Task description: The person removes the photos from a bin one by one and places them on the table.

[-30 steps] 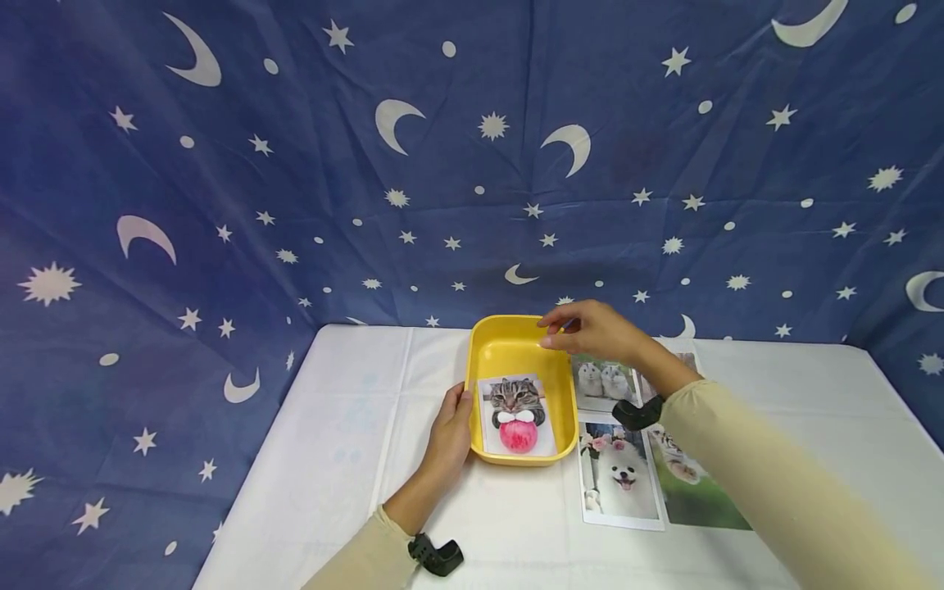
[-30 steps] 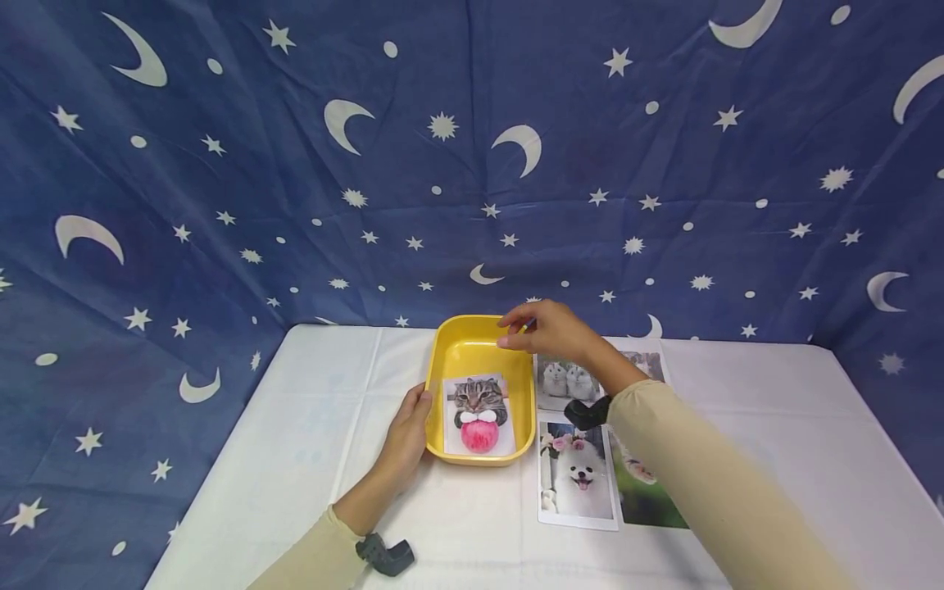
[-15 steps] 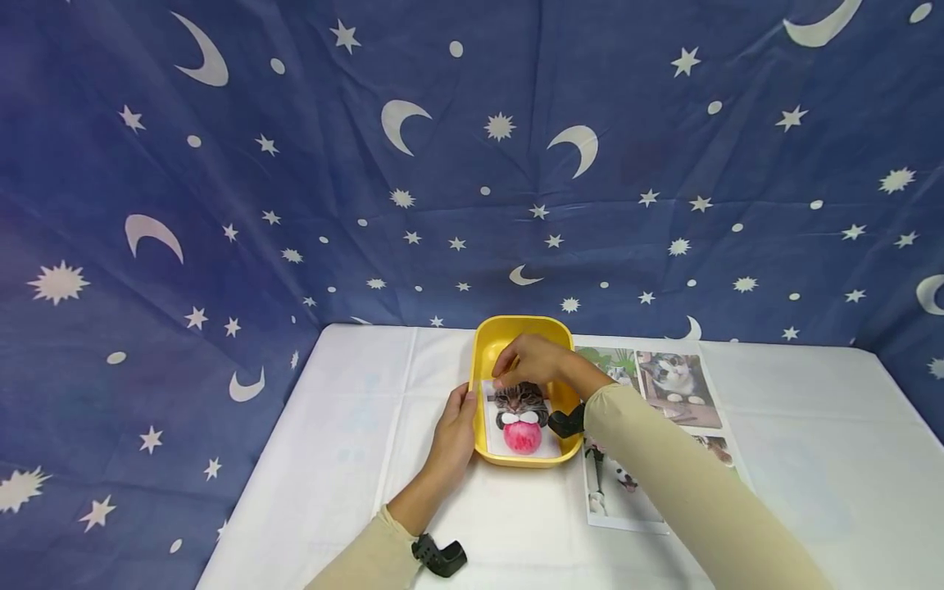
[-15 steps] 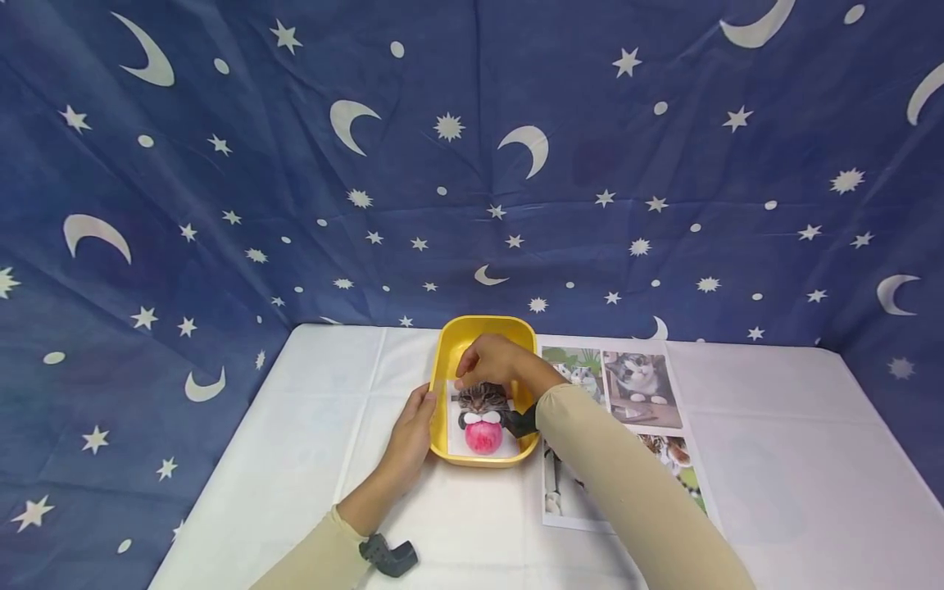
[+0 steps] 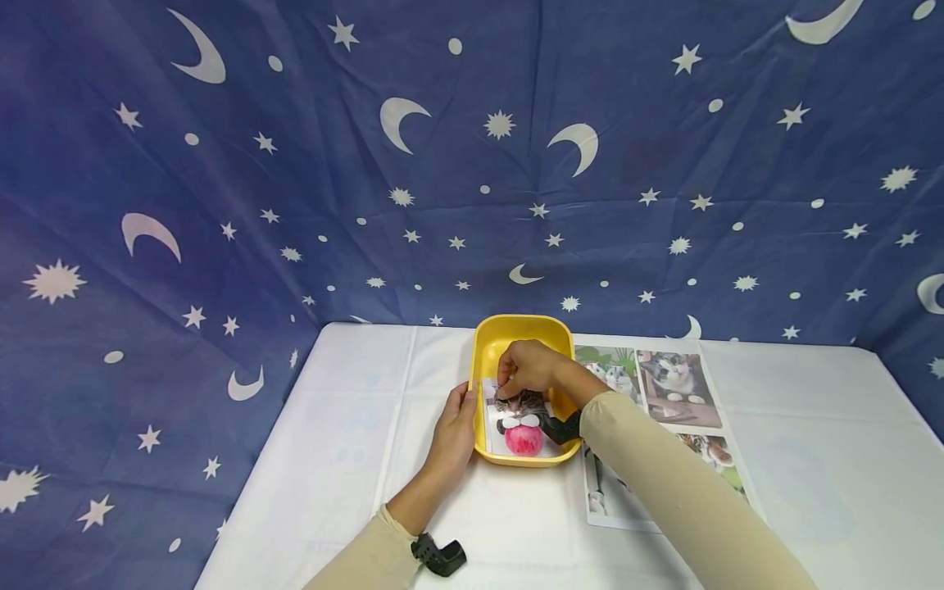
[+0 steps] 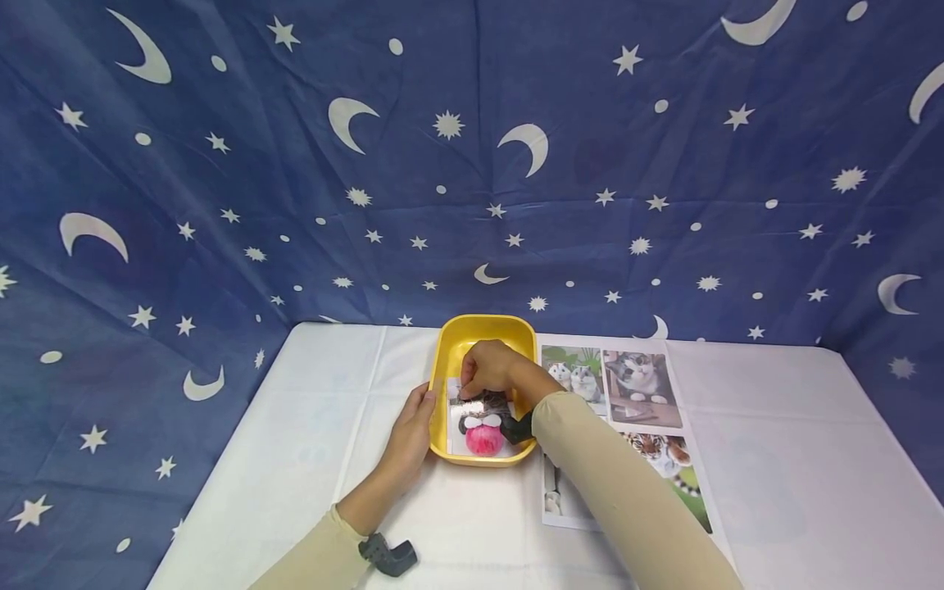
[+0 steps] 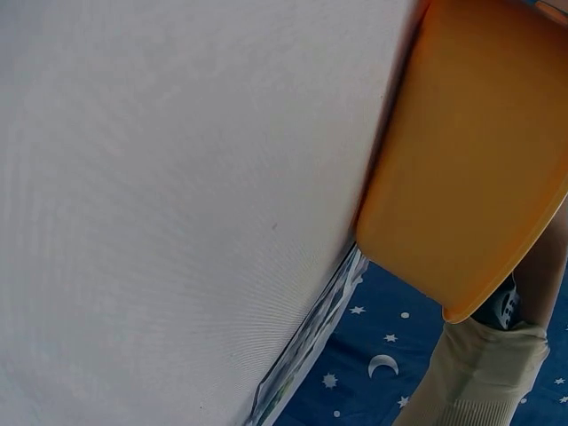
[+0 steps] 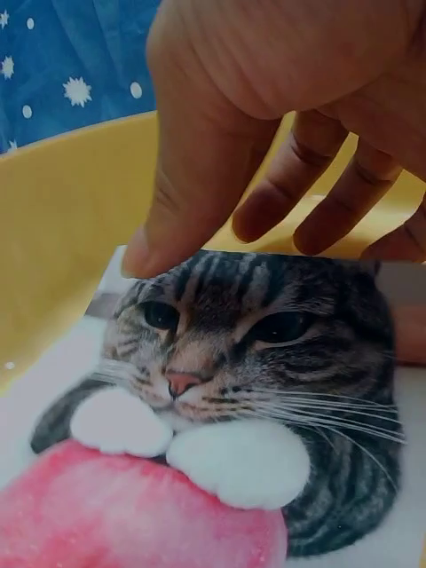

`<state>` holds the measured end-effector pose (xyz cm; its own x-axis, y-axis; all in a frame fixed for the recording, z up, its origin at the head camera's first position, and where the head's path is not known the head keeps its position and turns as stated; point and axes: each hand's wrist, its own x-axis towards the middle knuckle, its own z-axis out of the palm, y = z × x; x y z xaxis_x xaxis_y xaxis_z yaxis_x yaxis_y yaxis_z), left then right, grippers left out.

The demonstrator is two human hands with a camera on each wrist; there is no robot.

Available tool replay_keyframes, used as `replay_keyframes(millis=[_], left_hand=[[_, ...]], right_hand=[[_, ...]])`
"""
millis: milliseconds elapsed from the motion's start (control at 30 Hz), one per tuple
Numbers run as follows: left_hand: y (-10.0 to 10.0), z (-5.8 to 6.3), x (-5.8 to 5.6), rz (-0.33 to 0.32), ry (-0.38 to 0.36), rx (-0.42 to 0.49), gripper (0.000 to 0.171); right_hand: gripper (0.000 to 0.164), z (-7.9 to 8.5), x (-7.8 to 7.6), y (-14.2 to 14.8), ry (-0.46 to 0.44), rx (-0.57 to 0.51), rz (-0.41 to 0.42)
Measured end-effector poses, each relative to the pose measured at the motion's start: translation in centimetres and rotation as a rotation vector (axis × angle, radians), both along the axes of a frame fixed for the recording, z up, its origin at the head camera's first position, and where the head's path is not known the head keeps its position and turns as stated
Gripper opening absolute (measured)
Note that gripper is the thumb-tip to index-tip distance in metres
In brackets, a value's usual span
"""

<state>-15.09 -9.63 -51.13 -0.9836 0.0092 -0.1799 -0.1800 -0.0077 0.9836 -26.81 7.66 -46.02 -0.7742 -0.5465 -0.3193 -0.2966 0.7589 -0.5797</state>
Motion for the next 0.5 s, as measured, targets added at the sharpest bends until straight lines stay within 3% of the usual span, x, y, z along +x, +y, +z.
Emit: replay_keyframes(millis=[233, 367, 500], left_hand=[[0.0, 0.0, -0.1, 0.007, -0.004, -0.014, 0.047], [0.1, -0.1, -0.1, 0.007, -0.003, -0.008, 0.046], [0.1, -0.2, -0.1, 0.009, -0.007, -0.006, 0.047]], right_hand=[[0.016, 1.7, 1.2, 0.7, -0.031, -0.109, 0.093], [0.025, 2.6, 2.0, 1.4, 0.002, -0.096, 0.135], [0.033, 2.9, 2.9, 2.0, 0.018, -0.083, 0.115]])
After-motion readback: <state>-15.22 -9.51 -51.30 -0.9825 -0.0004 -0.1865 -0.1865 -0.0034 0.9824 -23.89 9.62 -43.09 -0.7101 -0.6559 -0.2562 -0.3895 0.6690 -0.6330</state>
